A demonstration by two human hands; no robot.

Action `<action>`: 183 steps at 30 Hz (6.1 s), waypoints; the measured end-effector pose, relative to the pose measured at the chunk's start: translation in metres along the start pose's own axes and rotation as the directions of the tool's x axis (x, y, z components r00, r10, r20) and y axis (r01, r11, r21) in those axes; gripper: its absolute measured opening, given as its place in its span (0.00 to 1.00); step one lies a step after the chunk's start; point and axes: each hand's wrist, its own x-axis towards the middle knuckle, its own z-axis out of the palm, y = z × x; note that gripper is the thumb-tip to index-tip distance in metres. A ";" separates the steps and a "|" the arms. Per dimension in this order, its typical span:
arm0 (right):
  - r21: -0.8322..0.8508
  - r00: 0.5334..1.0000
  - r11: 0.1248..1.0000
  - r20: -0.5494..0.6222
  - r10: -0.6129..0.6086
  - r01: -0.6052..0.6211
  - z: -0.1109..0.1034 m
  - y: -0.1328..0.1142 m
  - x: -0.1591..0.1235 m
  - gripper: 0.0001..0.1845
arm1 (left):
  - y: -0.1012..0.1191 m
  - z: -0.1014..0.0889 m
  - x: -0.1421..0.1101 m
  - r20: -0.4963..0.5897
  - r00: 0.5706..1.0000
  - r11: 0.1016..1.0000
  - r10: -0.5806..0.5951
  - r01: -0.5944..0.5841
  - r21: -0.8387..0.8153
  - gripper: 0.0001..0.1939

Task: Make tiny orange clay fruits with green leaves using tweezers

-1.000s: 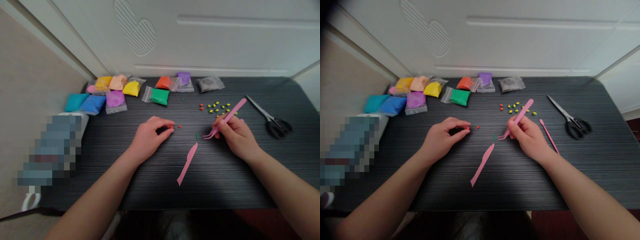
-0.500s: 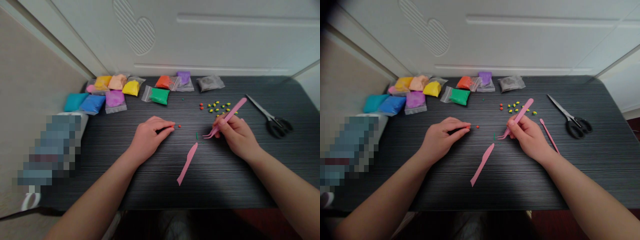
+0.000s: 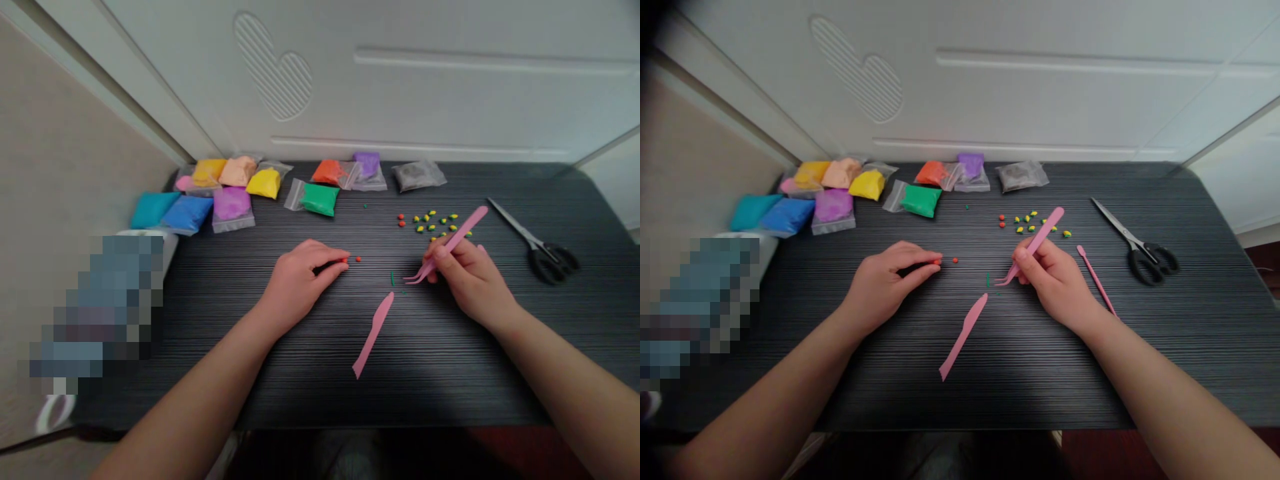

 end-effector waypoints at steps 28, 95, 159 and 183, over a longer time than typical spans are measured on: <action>0.006 0.996 1.000 0.086 -0.029 0.029 -0.001 0.004 0.000 0.09 | 0.004 -0.002 -0.003 0.025 0.997 0.998 -0.067 0.068 -0.018 0.11; -0.230 0.923 0.931 0.329 -0.199 0.283 0.004 -0.005 -0.010 0.14 | 0.032 0.013 -0.023 0.450 0.816 0.923 0.363 -0.380 -0.056 0.10; 0.124 0.744 0.779 -0.419 -0.520 0.615 0.006 -0.185 -0.027 0.11 | 0.112 -0.094 0.024 -0.174 0.970 0.643 0.171 -0.243 -0.726 0.09; -0.111 0.640 0.748 -0.445 -0.626 0.654 0.014 -0.182 -0.015 0.14 | 0.120 -0.095 0.021 0.013 0.984 0.705 0.180 -0.120 -0.699 0.13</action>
